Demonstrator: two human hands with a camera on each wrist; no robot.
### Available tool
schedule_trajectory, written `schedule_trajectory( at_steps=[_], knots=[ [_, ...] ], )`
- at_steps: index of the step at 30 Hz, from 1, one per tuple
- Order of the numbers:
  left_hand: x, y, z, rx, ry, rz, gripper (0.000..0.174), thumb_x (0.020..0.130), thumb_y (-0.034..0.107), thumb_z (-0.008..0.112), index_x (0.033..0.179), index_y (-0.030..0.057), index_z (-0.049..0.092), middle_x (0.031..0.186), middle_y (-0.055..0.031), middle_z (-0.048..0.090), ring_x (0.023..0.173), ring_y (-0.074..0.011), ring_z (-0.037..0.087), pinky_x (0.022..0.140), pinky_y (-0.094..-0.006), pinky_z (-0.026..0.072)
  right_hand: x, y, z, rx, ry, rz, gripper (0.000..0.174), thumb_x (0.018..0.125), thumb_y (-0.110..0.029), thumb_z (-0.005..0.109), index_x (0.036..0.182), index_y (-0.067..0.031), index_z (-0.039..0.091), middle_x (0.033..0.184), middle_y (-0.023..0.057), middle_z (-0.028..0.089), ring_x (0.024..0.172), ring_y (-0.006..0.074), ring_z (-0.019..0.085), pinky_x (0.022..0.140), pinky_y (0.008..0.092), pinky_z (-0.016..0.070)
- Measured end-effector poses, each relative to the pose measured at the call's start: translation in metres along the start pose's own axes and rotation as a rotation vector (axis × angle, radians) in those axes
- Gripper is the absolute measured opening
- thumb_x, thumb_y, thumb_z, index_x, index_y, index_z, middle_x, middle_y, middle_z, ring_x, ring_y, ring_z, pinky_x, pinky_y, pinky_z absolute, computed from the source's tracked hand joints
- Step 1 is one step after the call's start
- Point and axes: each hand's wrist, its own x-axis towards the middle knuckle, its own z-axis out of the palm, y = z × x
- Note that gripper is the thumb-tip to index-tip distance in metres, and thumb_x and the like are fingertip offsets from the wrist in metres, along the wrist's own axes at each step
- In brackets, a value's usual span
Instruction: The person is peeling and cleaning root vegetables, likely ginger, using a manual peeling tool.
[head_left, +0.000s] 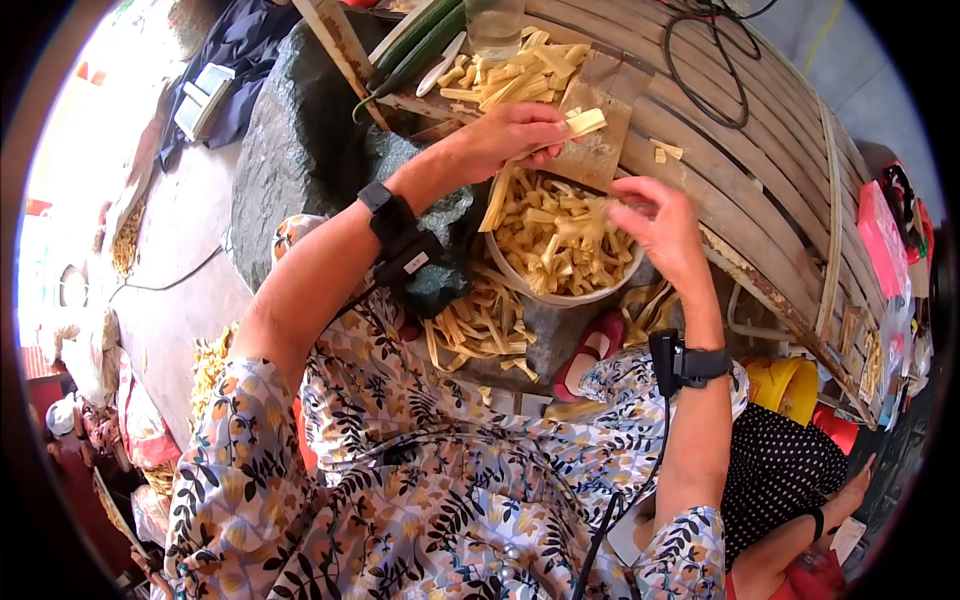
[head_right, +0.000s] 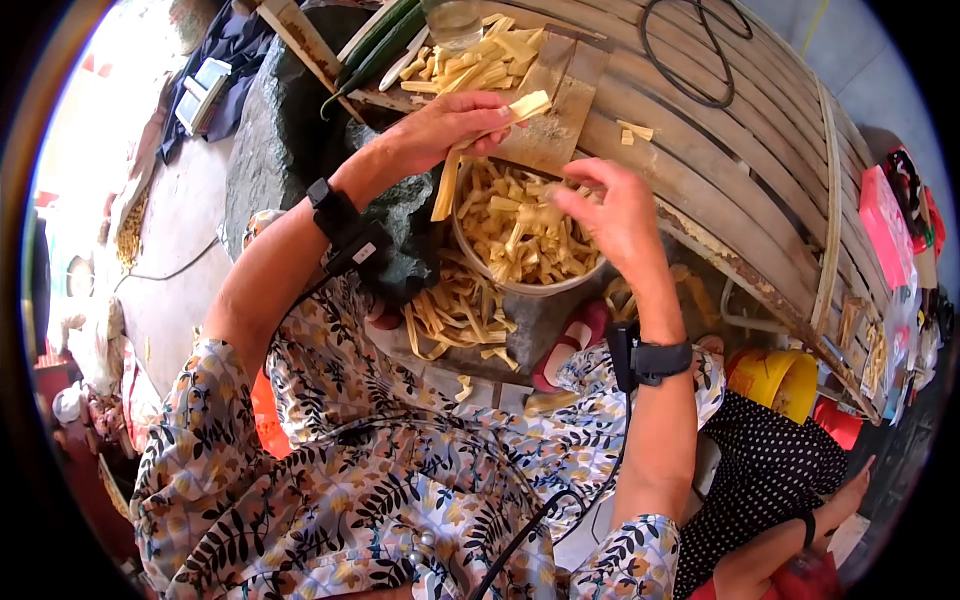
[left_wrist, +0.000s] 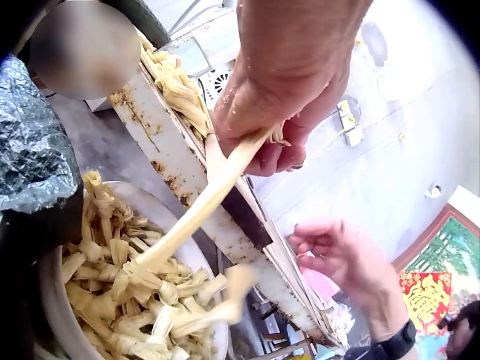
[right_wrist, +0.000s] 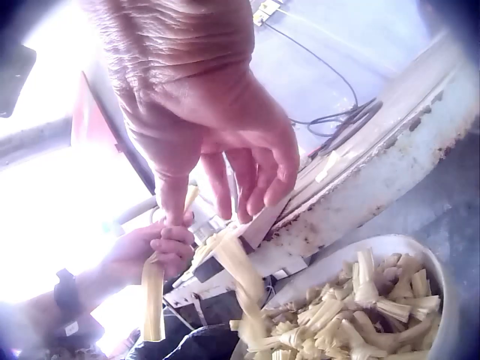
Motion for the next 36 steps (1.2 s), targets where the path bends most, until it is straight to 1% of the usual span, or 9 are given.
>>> schedule_trajectory(
  at_steps=[8, 10, 13, 16, 21, 27, 29, 33, 36],
  knots=[
    [-0.006, -0.006, 0.045, 0.132, -0.023, 0.08, 0.018, 0.088, 0.019, 0.051, 0.092, 0.0022, 0.058, 0.071, 0.0018, 0.056, 0.064, -0.0043, 0.049, 0.06, -0.0175, 0.0397, 0.006, 0.0, 0.031, 0.768, 0.304, 0.154, 0.018, 0.078, -0.013, 0.065, 0.089, 0.0011, 0.064, 0.067, -0.0037, 0.052, 0.055, 0.0015, 0.041, 0.047, 0.0152, 0.0318],
    [-0.009, -0.008, 0.044, 0.276, 0.193, 0.129, 0.026, 0.086, 0.027, 0.055, 0.082, 0.0021, 0.059, 0.066, 0.0023, 0.055, 0.059, -0.0043, 0.047, 0.052, -0.0181, 0.0377, 0.008, 0.002, 0.023, 0.78, 0.329, 0.099, 0.017, 0.079, -0.012, 0.064, 0.089, 0.0014, 0.064, 0.067, -0.0032, 0.053, 0.055, 0.002, 0.041, 0.047, 0.0154, 0.032],
    [-0.024, -0.007, 0.034, 0.265, 0.393, -0.005, 0.041, 0.085, 0.04, 0.053, 0.069, 0.0021, 0.059, 0.059, 0.0011, 0.052, 0.049, -0.0043, 0.042, 0.045, -0.0175, 0.0329, -0.001, -0.01, 0.011, 0.512, 0.285, 0.038, 0.014, 0.08, -0.01, 0.062, 0.091, -0.001, 0.065, 0.068, -0.0029, 0.054, 0.056, 0.002, 0.042, 0.048, 0.0157, 0.0333],
    [-0.044, -0.017, 0.048, -0.388, -0.089, -0.543, 0.047, 0.087, 0.045, 0.046, 0.073, 0.0013, 0.058, 0.063, -0.0004, 0.055, 0.047, -0.0058, 0.044, 0.045, -0.0174, 0.0342, -0.013, -0.02, 0.016, 0.276, 0.15, -0.112, 0.011, 0.081, -0.006, 0.059, 0.09, 0.0006, 0.063, 0.071, -0.003, 0.056, 0.057, 0.0032, 0.044, 0.05, 0.0172, 0.0371],
    [-0.037, -0.038, 0.052, -0.584, 0.004, -0.411, 0.028, 0.089, 0.028, 0.048, 0.095, 0.0014, 0.055, 0.085, 0.0011, 0.059, 0.065, -0.0044, 0.052, 0.057, -0.0178, 0.0437, -0.027, -0.031, 0.031, 0.371, -0.319, -0.118, 0.013, 0.084, -0.01, 0.057, 0.09, -0.0006, 0.063, 0.072, -0.0018, 0.057, 0.059, 0.0031, 0.048, 0.051, 0.0168, 0.0384],
    [-0.029, -0.037, 0.071, -0.627, 0.103, -0.389, 0.02, 0.089, 0.019, 0.046, 0.092, 0.0009, 0.054, 0.083, -0.0045, 0.059, 0.068, -0.012, 0.057, 0.062, -0.0256, 0.0481, -0.018, -0.031, 0.019, 0.335, -0.046, -0.043, 0.017, 0.087, -0.016, 0.053, 0.089, -0.0023, 0.062, 0.069, -0.002, 0.058, 0.057, 0.0032, 0.048, 0.051, 0.0168, 0.038],
    [-0.027, -0.036, 0.067, -0.758, 0.178, -0.408, 0.018, 0.089, 0.018, 0.047, 0.091, 0.0005, 0.053, 0.081, -0.0055, 0.058, 0.066, -0.0146, 0.057, 0.06, -0.0278, 0.0476, -0.02, -0.024, 0.022, 0.289, -0.072, -0.137, 0.013, 0.084, -0.012, 0.056, 0.088, -0.0013, 0.063, 0.071, 0.0009, 0.06, 0.059, 0.0091, 0.051, 0.055, 0.0224, 0.0416],
    [-0.029, -0.052, 0.05, -0.883, -0.086, -0.358, 0.022, 0.09, 0.02, 0.047, 0.099, -0.0001, 0.05, 0.094, -0.0079, 0.058, 0.084, -0.0166, 0.057, 0.077, -0.0295, 0.0461, -0.034, -0.028, 0.029, 0.027, -0.32, -0.161, 0.011, 0.075, -0.006, 0.062, 0.085, 0.0, 0.063, 0.073, 0.0081, 0.061, 0.069, 0.0171, 0.057, 0.063, 0.0264, 0.0441],
    [-0.039, -0.05, 0.058, -0.622, -0.138, -0.33, 0.02, 0.087, 0.017, 0.052, 0.099, 0.0003, 0.049, 0.092, -0.0061, 0.056, 0.086, -0.0153, 0.055, 0.077, -0.0283, 0.0455, -0.038, -0.024, 0.033, 0.01, -0.393, -0.233, 0.013, 0.075, -0.006, 0.062, 0.085, 0.0006, 0.062, 0.077, 0.009, 0.061, 0.073, 0.018, 0.058, 0.065, 0.0271, 0.0447]
  ],
)
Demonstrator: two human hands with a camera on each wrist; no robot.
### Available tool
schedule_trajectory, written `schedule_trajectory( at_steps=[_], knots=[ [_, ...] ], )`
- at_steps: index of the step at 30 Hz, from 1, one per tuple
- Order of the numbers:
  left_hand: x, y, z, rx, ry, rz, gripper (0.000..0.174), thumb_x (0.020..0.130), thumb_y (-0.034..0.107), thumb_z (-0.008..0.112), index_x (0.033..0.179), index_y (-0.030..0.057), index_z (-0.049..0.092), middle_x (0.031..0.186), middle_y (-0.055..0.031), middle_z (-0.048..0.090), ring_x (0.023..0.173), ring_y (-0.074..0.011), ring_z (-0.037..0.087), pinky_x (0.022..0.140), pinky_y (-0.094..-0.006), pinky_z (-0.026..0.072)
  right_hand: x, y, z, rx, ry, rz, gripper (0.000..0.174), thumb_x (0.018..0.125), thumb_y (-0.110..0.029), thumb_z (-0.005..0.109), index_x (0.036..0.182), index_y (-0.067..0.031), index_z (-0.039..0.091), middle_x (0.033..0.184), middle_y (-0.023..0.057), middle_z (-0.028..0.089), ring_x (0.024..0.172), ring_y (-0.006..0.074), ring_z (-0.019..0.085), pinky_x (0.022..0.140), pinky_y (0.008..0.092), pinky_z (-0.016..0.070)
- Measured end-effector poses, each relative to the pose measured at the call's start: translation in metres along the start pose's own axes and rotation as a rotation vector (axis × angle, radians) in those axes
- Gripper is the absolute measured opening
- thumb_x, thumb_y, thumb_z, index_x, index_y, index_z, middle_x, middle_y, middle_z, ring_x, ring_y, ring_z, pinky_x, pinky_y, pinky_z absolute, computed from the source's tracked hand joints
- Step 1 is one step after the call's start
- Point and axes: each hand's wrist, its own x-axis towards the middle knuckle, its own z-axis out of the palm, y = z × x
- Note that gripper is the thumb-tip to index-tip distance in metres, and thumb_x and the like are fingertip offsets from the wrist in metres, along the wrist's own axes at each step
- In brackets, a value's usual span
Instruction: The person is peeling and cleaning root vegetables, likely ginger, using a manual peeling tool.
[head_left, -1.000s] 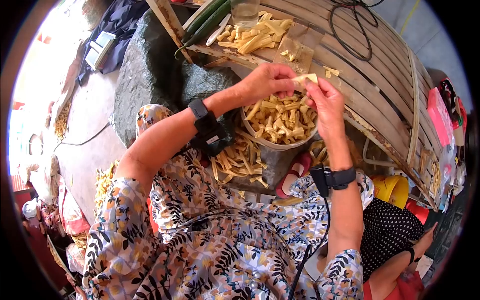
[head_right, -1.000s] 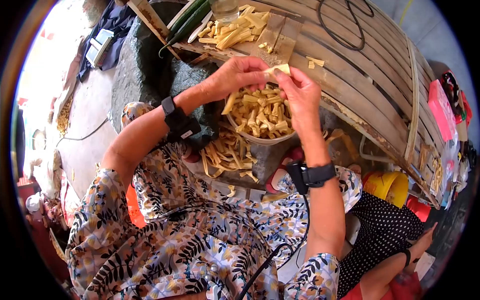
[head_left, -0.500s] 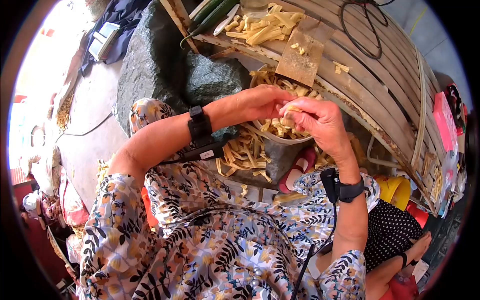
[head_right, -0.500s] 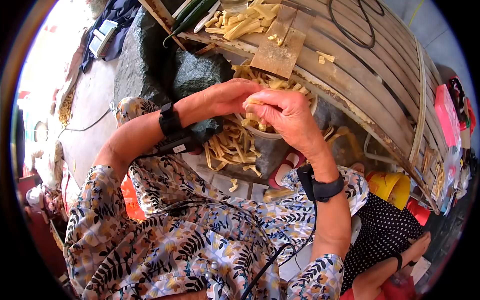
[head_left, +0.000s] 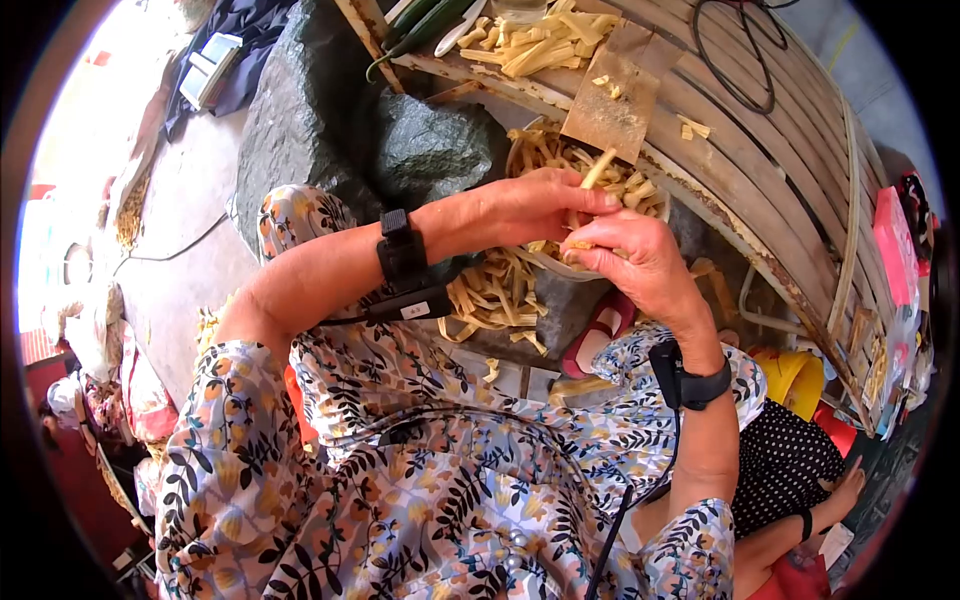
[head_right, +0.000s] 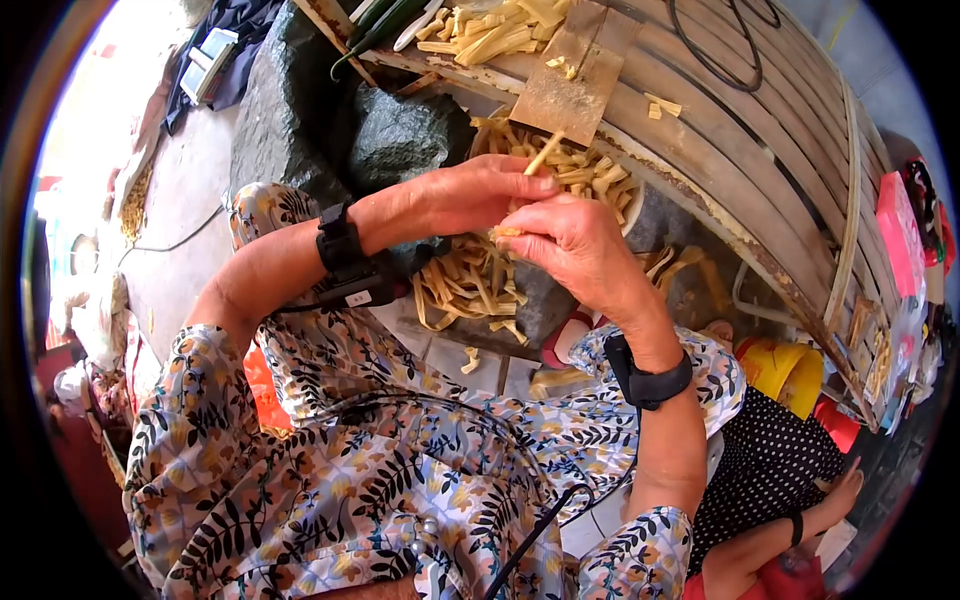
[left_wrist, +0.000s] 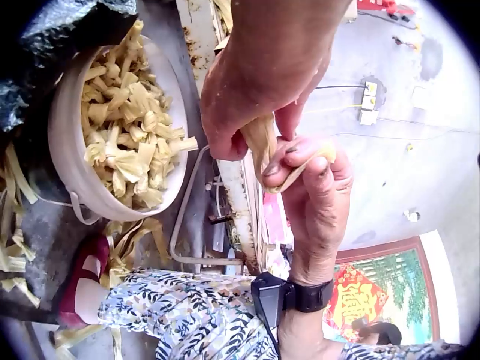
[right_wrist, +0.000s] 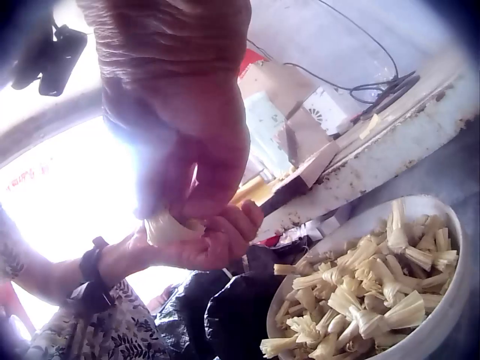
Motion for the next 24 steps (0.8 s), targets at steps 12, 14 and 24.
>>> schedule_trajectory(
  at_steps=[12, 14, 24],
  knots=[
    [-0.015, -0.016, -0.056, -0.356, -0.137, -0.178, 0.021, 0.092, 0.015, 0.042, 0.097, -0.0035, 0.05, 0.082, -0.0077, 0.057, 0.065, -0.0106, 0.057, 0.06, -0.021, 0.0499, 0.008, 0.004, 0.009, 0.256, 0.08, 0.023, 0.012, 0.082, -0.005, 0.056, 0.091, 0.0004, 0.062, 0.081, 0.0049, 0.061, 0.07, 0.01, 0.055, 0.063, 0.0213, 0.0441],
    [-0.004, -0.02, -0.04, -0.188, 0.18, -0.146, 0.018, 0.09, 0.016, 0.046, 0.091, -0.0003, 0.053, 0.072, -0.0023, 0.054, 0.052, -0.0064, 0.047, 0.047, -0.0192, 0.0415, 0.012, 0.001, 0.017, 0.322, 0.059, 0.108, 0.013, 0.084, -0.008, 0.056, 0.092, -0.0002, 0.062, 0.08, 0.0032, 0.062, 0.066, 0.0077, 0.053, 0.059, 0.0198, 0.0436],
    [-0.014, -0.01, 0.014, 0.785, 0.189, 0.044, 0.016, 0.081, 0.009, 0.049, 0.081, 0.0013, 0.063, 0.063, -0.0019, 0.058, 0.051, -0.0073, 0.054, 0.044, -0.0238, 0.0409, 0.025, 0.035, 0.019, 0.098, 0.365, 0.206, 0.014, 0.086, -0.012, 0.052, 0.092, -0.002, 0.059, 0.059, 0.0015, 0.054, 0.05, 0.0072, 0.048, 0.044, 0.0225, 0.041]
  ],
)
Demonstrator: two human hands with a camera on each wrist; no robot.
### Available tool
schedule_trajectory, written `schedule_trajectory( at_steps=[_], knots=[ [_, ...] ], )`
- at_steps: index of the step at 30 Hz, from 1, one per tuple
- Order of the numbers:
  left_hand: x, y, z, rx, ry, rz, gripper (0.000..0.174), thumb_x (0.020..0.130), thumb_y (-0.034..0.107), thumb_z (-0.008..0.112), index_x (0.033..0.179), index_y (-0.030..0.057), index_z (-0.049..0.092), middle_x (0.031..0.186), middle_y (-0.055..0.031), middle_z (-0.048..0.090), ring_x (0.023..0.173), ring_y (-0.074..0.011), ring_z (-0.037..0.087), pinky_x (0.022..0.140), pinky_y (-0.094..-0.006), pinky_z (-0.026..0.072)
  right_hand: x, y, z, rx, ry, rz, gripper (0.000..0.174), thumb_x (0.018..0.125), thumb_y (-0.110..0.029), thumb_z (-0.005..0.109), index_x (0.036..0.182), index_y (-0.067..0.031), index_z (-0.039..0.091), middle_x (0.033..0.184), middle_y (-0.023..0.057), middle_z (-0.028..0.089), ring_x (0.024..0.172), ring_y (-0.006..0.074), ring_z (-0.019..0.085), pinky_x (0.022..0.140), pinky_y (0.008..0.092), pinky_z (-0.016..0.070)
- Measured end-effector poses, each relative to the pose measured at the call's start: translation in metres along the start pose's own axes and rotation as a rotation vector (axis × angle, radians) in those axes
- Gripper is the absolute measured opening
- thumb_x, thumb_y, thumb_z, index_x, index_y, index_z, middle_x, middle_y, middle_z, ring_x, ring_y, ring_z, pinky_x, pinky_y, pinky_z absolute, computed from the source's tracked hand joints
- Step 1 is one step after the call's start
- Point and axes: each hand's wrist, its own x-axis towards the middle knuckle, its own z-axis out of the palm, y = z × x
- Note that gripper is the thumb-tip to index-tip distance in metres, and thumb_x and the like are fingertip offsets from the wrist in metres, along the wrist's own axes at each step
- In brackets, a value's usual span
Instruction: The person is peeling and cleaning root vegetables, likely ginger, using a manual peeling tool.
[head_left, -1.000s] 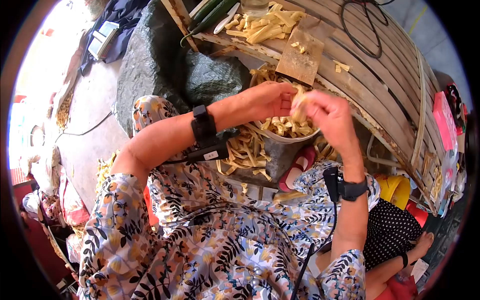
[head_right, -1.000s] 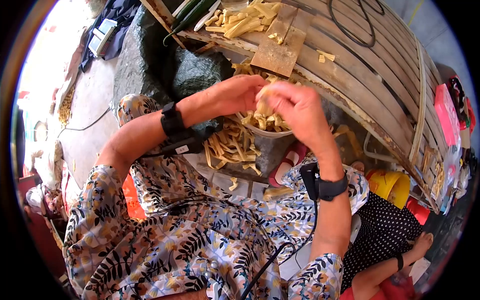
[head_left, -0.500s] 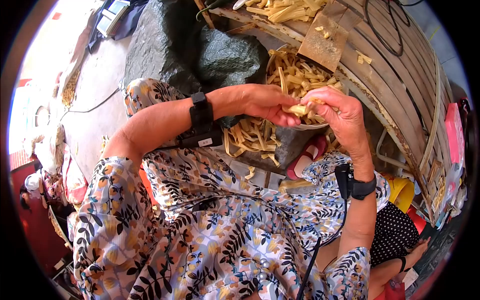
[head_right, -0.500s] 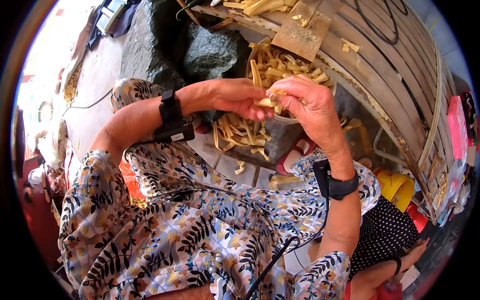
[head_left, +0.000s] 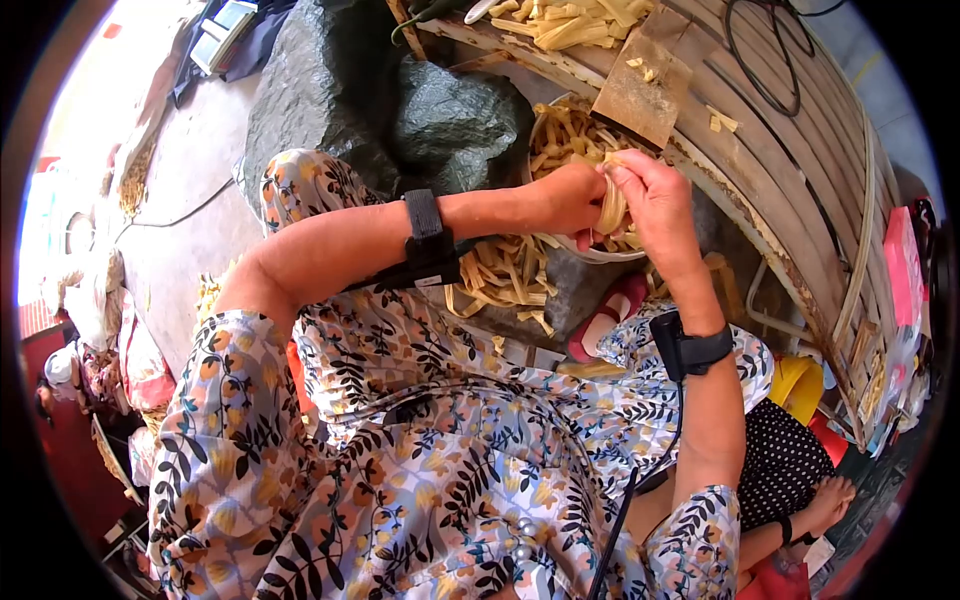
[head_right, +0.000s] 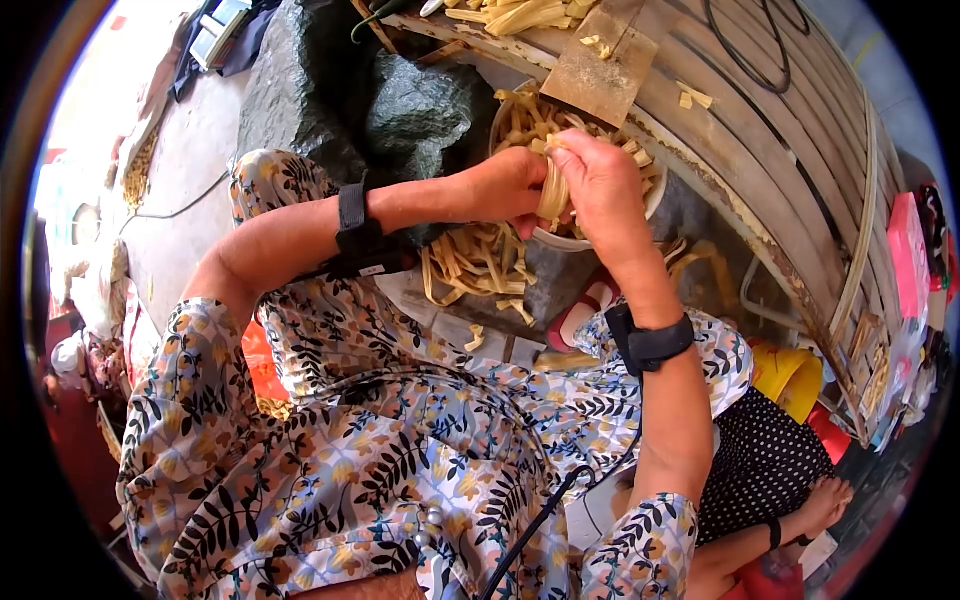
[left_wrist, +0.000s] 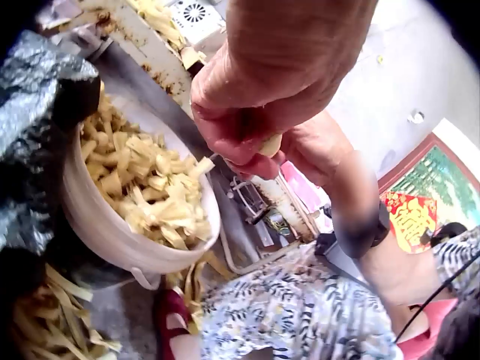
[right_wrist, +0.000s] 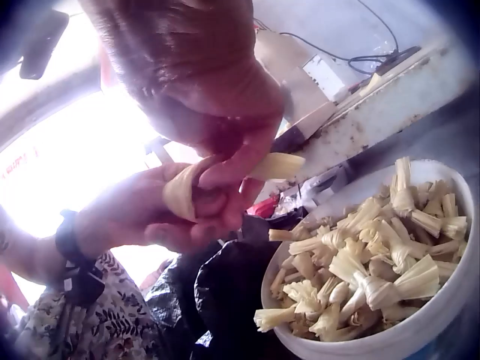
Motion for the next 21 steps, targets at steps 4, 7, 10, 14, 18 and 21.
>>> schedule_trajectory(
  at_steps=[4, 7, 10, 14, 18, 21],
  knots=[
    [0.005, -0.001, -0.009, 0.569, 0.199, 0.209, 0.011, 0.071, 0.006, 0.054, 0.076, -0.0028, 0.059, 0.063, -0.0159, 0.06, 0.052, -0.025, 0.059, 0.051, -0.0323, 0.0461, -0.002, 0.002, 0.003, -0.197, 0.06, -0.065, 0.013, 0.087, -0.013, 0.051, 0.087, -0.002, 0.058, 0.052, 0.0052, 0.047, 0.043, 0.0107, 0.046, 0.04, 0.0246, 0.0384],
    [0.001, 0.012, -0.013, 0.655, 0.449, 0.375, 0.015, 0.067, 0.003, 0.054, 0.081, -0.0021, 0.055, 0.071, -0.0173, 0.059, 0.066, -0.0313, 0.058, 0.058, -0.0349, 0.0461, 0.002, 0.009, 0.002, -0.18, 0.137, -0.096, 0.013, 0.087, -0.013, 0.051, 0.087, -0.0017, 0.057, 0.053, 0.0039, 0.05, 0.041, 0.009, 0.045, 0.038, 0.0241, 0.0362],
    [0.0, 0.02, -0.016, 0.623, 0.554, 0.537, 0.025, 0.066, -0.003, 0.054, 0.091, 0.0008, 0.053, 0.086, -0.0146, 0.058, 0.077, -0.0293, 0.058, 0.062, -0.0324, 0.0468, 0.004, -0.004, 0.002, 0.141, 0.14, 0.121, 0.011, 0.085, -0.013, 0.055, 0.088, -0.0025, 0.058, 0.055, 0.0018, 0.053, 0.04, 0.0065, 0.045, 0.036, 0.0213, 0.0331],
    [0.0, 0.029, -0.028, 0.651, 0.439, 0.744, 0.037, 0.064, -0.007, 0.054, 0.099, 0.0037, 0.05, 0.099, -0.0115, 0.055, 0.085, -0.0265, 0.056, 0.066, -0.0299, 0.0476, 0.004, -0.017, -0.003, 0.467, 0.143, 0.313, 0.013, 0.082, -0.014, 0.061, 0.088, -0.0041, 0.056, 0.058, 0.0005, 0.055, 0.04, 0.004, 0.045, 0.033, 0.0164, 0.0274],
    [-0.002, 0.03, -0.029, 0.56, 0.395, 0.663, 0.032, 0.067, -0.005, 0.055, 0.097, 0.0046, 0.049, 0.086, -0.0096, 0.059, 0.074, -0.0224, 0.059, 0.065, -0.0296, 0.0478, 0.002, -0.016, -0.003, 0.458, 0.148, 0.311, 0.016, 0.081, -0.016, 0.063, 0.084, -0.0029, 0.054, 0.058, 0.0007, 0.055, 0.041, 0.0045, 0.045, 0.033, 0.017, 0.0288],
    [0.0, 0.027, -0.026, 0.478, 0.419, 0.564, 0.024, 0.069, -0.002, 0.057, 0.092, 0.0041, 0.051, 0.076, -0.0085, 0.06, 0.065, -0.0203, 0.059, 0.061, -0.0288, 0.0472, 0.0, -0.014, 0.002, 0.336, 0.204, 0.216, 0.019, 0.08, -0.018, 0.064, 0.084, -0.002, 0.055, 0.06, 0.001, 0.056, 0.045, 0.0046, 0.047, 0.037, 0.0174, 0.0335]
  ],
)
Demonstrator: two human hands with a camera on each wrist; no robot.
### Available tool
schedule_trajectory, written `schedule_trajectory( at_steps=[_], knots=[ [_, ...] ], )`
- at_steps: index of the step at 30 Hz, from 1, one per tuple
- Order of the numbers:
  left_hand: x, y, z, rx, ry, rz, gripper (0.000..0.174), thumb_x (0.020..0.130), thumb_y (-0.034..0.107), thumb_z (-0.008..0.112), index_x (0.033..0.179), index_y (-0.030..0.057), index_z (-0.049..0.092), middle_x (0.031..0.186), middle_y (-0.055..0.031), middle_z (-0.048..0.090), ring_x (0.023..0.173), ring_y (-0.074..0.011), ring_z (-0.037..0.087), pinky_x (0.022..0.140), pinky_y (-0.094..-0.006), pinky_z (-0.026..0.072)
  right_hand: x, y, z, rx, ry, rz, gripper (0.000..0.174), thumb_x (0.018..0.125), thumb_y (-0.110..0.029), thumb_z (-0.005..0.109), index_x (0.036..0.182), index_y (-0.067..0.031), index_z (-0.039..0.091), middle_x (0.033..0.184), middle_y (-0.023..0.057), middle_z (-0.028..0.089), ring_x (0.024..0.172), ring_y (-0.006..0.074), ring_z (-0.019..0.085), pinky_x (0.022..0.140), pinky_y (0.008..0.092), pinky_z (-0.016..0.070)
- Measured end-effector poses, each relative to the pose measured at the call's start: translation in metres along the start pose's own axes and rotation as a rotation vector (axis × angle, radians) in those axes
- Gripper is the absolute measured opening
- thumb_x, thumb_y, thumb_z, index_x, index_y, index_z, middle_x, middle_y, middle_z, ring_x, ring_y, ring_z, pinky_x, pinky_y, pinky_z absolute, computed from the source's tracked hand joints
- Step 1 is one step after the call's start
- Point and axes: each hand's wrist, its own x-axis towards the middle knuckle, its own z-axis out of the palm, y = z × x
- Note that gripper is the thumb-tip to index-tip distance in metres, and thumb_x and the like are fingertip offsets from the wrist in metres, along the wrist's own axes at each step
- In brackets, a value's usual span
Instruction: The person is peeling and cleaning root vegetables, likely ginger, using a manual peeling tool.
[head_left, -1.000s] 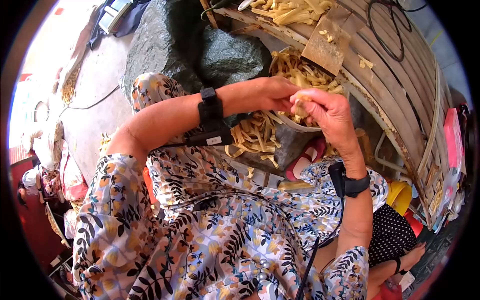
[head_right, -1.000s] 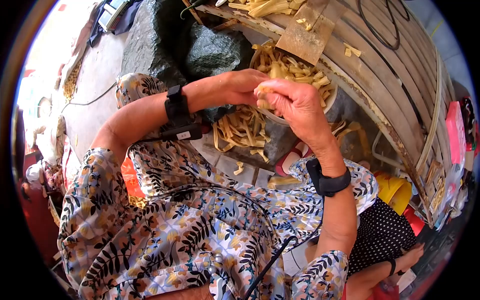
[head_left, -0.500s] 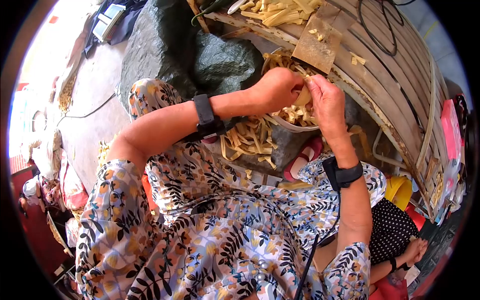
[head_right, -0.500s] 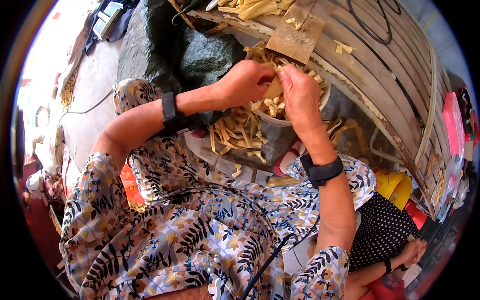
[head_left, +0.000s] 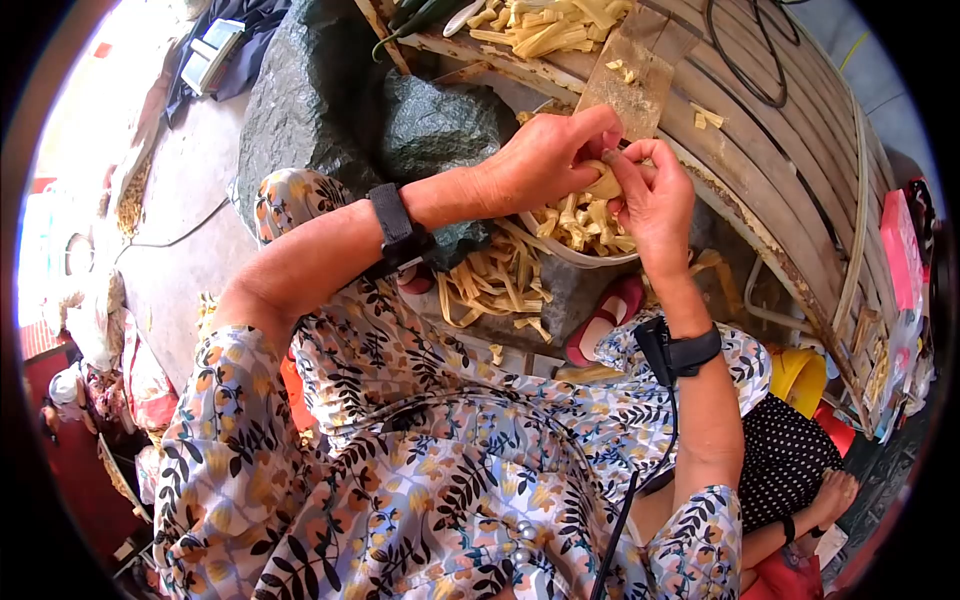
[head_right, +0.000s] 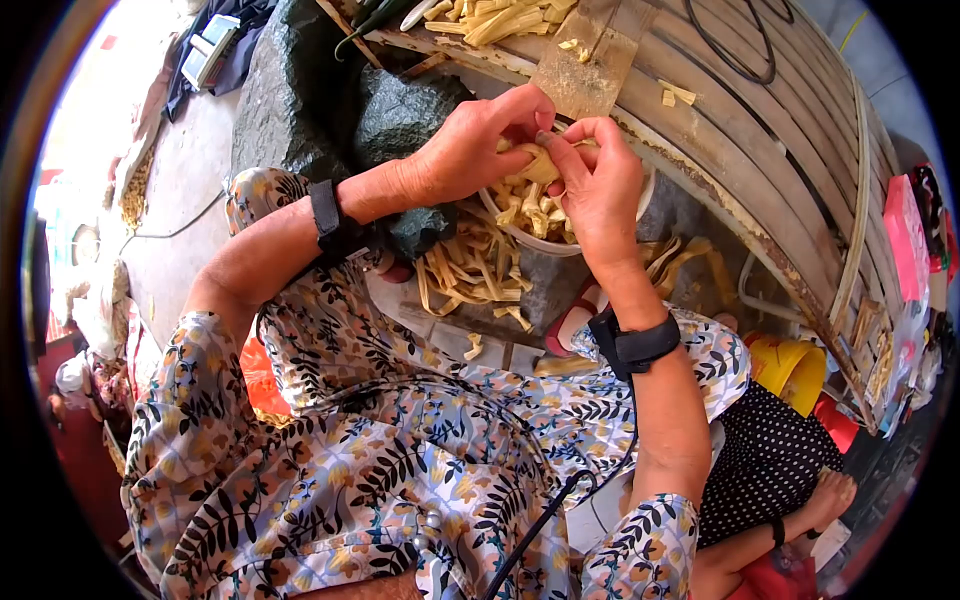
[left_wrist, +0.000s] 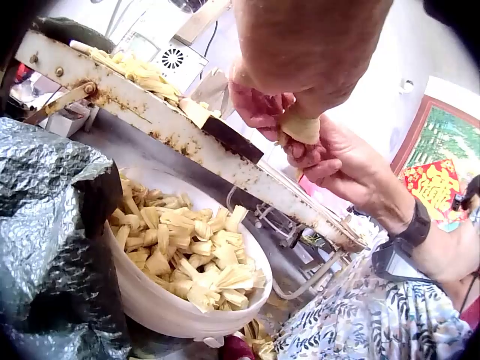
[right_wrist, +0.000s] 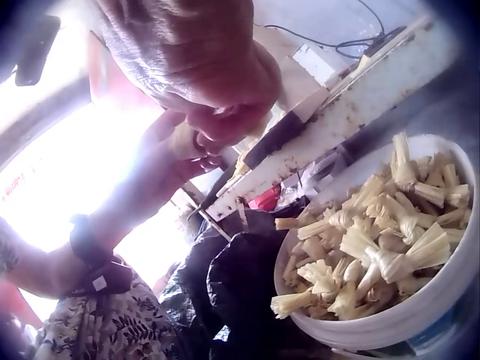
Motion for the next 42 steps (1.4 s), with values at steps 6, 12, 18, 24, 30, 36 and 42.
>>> schedule_trajectory(
  at_steps=[6, 12, 18, 24, 30, 36, 42],
  knots=[
    [0.005, -0.004, 0.006, 0.096, 0.09, -0.017, 0.017, 0.068, 0.003, 0.063, 0.083, 0.0014, 0.054, 0.065, -0.0088, 0.058, 0.06, -0.0155, 0.058, 0.056, -0.0254, 0.0459, -0.002, 0.002, -0.002, -0.096, -0.046, -0.107, 0.022, 0.079, -0.019, 0.066, 0.087, 0.0009, 0.06, 0.068, 0.0024, 0.059, 0.055, 0.0044, 0.052, 0.047, 0.0176, 0.043],
    [0.011, -0.014, 0.0, -0.112, 0.006, -0.295, 0.015, 0.07, 0.004, 0.064, 0.084, 0.0007, 0.061, 0.07, -0.0031, 0.061, 0.064, -0.0062, 0.056, 0.057, -0.0227, 0.0467, 0.002, 0.007, -0.009, -0.066, -0.088, -0.095, 0.018, 0.08, -0.012, 0.063, 0.09, 0.0033, 0.061, 0.073, 0.0023, 0.061, 0.06, 0.0046, 0.054, 0.053, 0.0184, 0.0463],
    [0.016, -0.021, 0.001, -0.522, -0.141, -0.522, 0.02, 0.071, 0.005, 0.064, 0.09, 0.001, 0.059, 0.077, -0.0032, 0.06, 0.07, -0.0077, 0.056, 0.062, -0.0222, 0.0463, 0.012, 0.023, -0.017, -0.107, -0.05, -0.165, 0.018, 0.08, -0.006, 0.059, 0.095, 0.0039, 0.061, 0.077, 0.0029, 0.062, 0.066, 0.0061, 0.056, 0.061, 0.0208, 0.0481],
    [0.015, -0.02, 0.005, 0.071, -0.135, -0.058, 0.023, 0.073, 0.006, 0.063, 0.094, 0.0008, 0.054, 0.078, -0.0087, 0.059, 0.071, -0.0159, 0.057, 0.065, -0.0283, 0.0467, 0.014, 0.024, -0.024, 0.334, -0.173, 0.164, 0.022, 0.083, -0.01, 0.055, 0.101, 0.0018, 0.06, 0.096, 0.0046, 0.061, 0.084, 0.01, 0.056, 0.077, 0.0243, 0.0454],
    [0.009, -0.012, 0.002, -0.032, -0.142, -0.038, 0.023, 0.075, 0.005, 0.062, 0.096, 0.0008, 0.054, 0.077, -0.0099, 0.059, 0.071, -0.0171, 0.058, 0.065, -0.0284, 0.047, 0.016, 0.032, -0.035, 0.615, -0.274, 0.267, 0.018, 0.085, -0.012, 0.052, 0.098, -0.0017, 0.06, 0.103, 0.0049, 0.058, 0.097, 0.0125, 0.051, 0.087, 0.0331, 0.0421],
    [0.006, -0.019, 0.004, -0.056, -0.116, -0.051, 0.023, 0.074, 0.003, 0.061, 0.096, 0.0016, 0.054, 0.078, -0.0094, 0.058, 0.071, -0.0184, 0.058, 0.065, -0.0288, 0.0471, 0.016, 0.036, -0.03, 0.631, -0.307, 0.241, 0.016, 0.086, -0.011, 0.051, 0.095, -0.0016, 0.06, 0.102, 0.0057, 0.058, 0.096, 0.0128, 0.051, 0.09, 0.0362, 0.0422],
    [0.008, -0.022, 0.004, 0.068, -0.101, 0.119, 0.024, 0.071, 0.002, 0.061, 0.094, 0.0034, 0.054, 0.081, -0.0106, 0.055, 0.073, -0.0225, 0.057, 0.064, -0.0306, 0.0468, 0.017, 0.038, -0.033, 0.699, -0.33, 0.224, 0.015, 0.086, -0.01, 0.05, 0.094, -0.0014, 0.059, 0.101, 0.006, 0.057, 0.098, 0.0129, 0.051, 0.093, 0.0396, 0.0408]
  ],
)
